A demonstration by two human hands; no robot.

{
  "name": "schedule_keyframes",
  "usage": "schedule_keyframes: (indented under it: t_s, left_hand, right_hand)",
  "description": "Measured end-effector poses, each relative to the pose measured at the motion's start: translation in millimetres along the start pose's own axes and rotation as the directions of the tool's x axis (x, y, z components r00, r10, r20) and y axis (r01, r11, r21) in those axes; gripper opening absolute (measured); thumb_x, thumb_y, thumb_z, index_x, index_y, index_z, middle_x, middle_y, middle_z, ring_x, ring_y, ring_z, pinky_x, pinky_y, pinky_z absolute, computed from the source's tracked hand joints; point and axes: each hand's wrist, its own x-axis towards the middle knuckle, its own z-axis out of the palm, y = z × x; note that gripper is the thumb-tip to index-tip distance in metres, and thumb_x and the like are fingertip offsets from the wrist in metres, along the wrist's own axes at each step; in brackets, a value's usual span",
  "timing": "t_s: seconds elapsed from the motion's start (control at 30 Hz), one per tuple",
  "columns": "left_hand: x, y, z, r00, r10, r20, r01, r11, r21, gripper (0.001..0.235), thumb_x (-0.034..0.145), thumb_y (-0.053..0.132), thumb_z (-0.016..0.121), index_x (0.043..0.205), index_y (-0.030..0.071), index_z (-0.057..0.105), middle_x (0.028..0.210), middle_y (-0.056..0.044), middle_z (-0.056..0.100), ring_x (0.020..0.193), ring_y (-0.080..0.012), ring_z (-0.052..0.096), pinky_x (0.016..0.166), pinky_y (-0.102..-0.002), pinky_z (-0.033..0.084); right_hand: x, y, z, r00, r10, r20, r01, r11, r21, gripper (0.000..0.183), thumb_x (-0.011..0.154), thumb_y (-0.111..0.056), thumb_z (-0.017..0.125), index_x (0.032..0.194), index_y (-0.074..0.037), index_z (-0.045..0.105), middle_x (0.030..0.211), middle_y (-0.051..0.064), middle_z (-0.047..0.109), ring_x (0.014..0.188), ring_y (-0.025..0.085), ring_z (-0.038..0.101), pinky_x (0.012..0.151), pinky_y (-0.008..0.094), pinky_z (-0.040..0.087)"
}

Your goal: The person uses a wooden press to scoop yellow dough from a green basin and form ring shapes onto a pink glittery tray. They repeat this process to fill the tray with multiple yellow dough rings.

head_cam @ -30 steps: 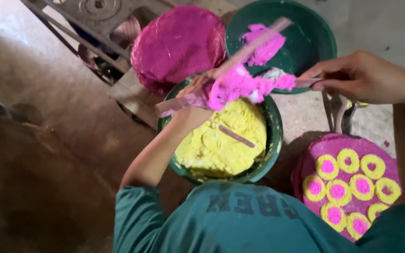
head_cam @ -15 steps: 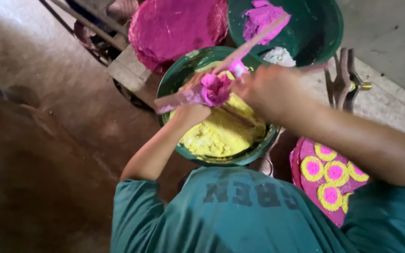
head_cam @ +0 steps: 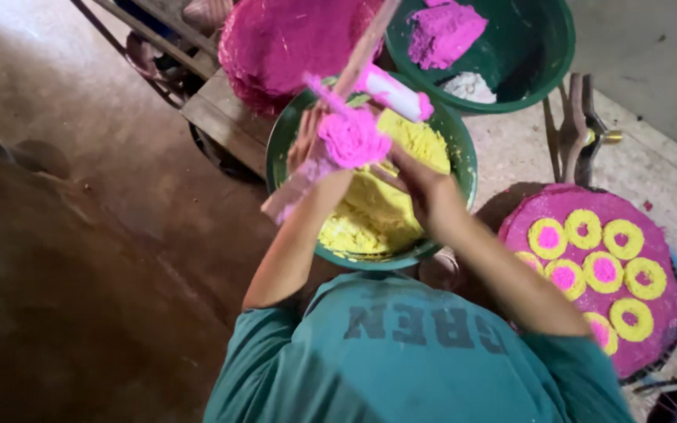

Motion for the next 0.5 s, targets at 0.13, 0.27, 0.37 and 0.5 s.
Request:
schedule_keyframes:
  t_s: [0.13, 0.27, 0.37, 0.5]
  left_hand:
    - [18.7, 2.5, -31.4, 0.994, -0.048, -0.101, 0.046, 0.999, -0.014, 0.054, 0.104, 0.015, 0.075, 0.151, 0.008, 0.048, 0.167, -0.006, 0.039, 0.136, -0.0335, 0.058, 0.096, -0.04, 0.062]
    - [12.3, 20.4, -37.7, 0.999, 0.018, 0.035, -0.019, 0.999, 0.039, 0.054, 0.086, 0.013, 0.069, 0.14, 0.02, 0.066, 0.162, -0.024, 0.027, 0.128, -0.0518, 0.056, 0.076, -0.036, 0.063]
    - [8.7, 33.5, -18.3, 0.998, 0.055, -0.009, -0.054, 0.995, 0.083, 0.033, 0.101, 0.021, 0.064, 0.133, 0.013, 0.063, 0.167, -0.029, 0.024, 0.127, -0.0486, 0.06, 0.073, -0.036, 0.063]
    - [26.8, 25.3, -7.5, 0.991, -0.075, -0.115, 0.085, 0.992, 0.09, 0.072, 0.097, 0.04, 0.069, 0.153, 0.005, 0.039, 0.143, -0.023, 0.051, 0.105, -0.0381, 0.071, 0.074, -0.041, 0.06]
  right_hand:
    - [-56.7, 32.1, 13.5, 0.934, 0.339, 0.11, -0.323, 0.936, -0.137, 0.048, 0.1, -0.005, 0.062, 0.148, -0.006, 0.055, 0.116, 0.02, 0.072, 0.101, 0.026, 0.072, 0.088, 0.034, 0.056]
    - [-54.9, 46.2, -29.0, 0.856, 0.508, 0.098, -0.517, 0.848, 0.12, 0.043, 0.106, -0.007, 0.055, 0.149, -0.005, 0.057, 0.122, 0.02, 0.073, 0.095, 0.025, 0.064, 0.084, 0.035, 0.052]
    - [-41.6, 53.3, -25.0, 0.972, 0.231, -0.034, -0.229, 0.972, 0.052, 0.041, 0.108, -0.006, 0.055, 0.148, 0.001, 0.052, 0.133, 0.02, 0.069, 0.116, 0.022, 0.064, 0.099, 0.031, 0.05]
    - [-49.0, 48.1, 8.0, 0.981, 0.193, -0.034, -0.195, 0.977, -0.081, 0.043, 0.104, -0.01, 0.059, 0.146, -0.003, 0.054, 0.121, 0.02, 0.073, 0.106, 0.019, 0.071, 0.092, 0.03, 0.054]
